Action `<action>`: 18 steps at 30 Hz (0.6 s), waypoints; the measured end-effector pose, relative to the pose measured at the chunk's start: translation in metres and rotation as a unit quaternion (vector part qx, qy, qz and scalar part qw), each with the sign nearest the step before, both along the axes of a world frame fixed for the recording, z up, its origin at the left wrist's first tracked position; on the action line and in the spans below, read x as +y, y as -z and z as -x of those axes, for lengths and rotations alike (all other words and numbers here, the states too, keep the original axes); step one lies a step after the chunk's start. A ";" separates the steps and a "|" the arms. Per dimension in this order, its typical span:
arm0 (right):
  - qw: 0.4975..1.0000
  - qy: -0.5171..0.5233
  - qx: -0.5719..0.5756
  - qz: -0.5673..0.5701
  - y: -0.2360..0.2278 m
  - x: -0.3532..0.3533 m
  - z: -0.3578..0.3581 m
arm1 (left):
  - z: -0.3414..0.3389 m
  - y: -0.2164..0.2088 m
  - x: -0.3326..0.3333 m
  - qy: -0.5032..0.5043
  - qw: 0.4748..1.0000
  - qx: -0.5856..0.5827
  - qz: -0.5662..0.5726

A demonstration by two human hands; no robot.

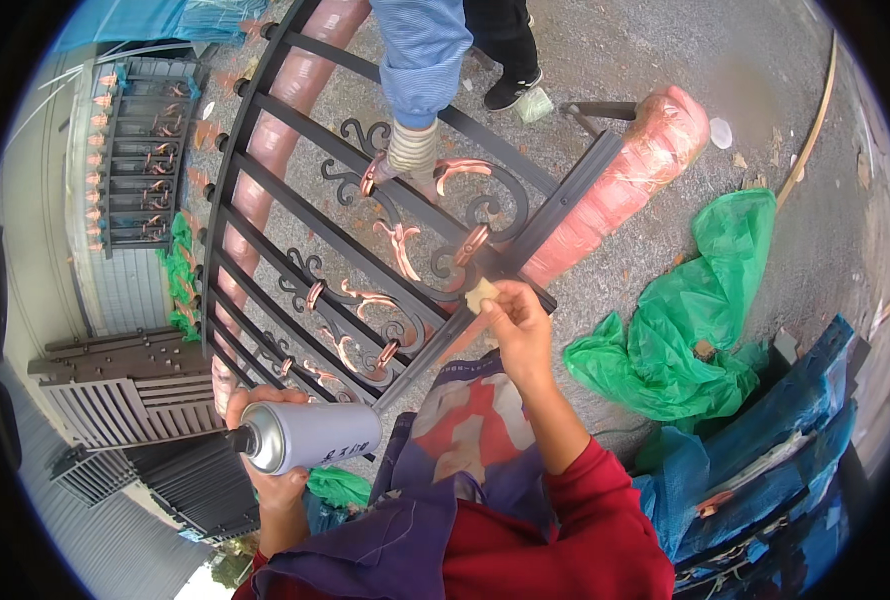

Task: The person applies pink paint to a black metal gate using a sponge and a spray can. They wipe the sponge on a cardboard palette to load paint, then rub the sponge onto the gate's decorative elements. Later, they use a spray can to apply paint to the same gate.

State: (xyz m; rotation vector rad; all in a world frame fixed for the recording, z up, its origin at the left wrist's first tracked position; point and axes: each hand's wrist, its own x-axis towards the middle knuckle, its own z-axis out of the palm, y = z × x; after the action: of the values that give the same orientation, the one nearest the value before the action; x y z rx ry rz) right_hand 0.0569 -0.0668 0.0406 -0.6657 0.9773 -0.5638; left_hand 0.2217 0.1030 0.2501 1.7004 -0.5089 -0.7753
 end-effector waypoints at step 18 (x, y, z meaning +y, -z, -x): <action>0.965 -0.098 -0.107 -0.219 -0.055 0.049 -0.076 | 0.031 0.002 0.091 -0.054 0.998 0.004 0.018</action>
State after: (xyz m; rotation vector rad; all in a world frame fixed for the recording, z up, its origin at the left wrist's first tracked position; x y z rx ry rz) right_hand 0.1326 -0.0181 0.0960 -0.2927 0.7857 -0.2254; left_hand 0.1910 0.1939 0.2486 1.6770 -0.4196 -0.6899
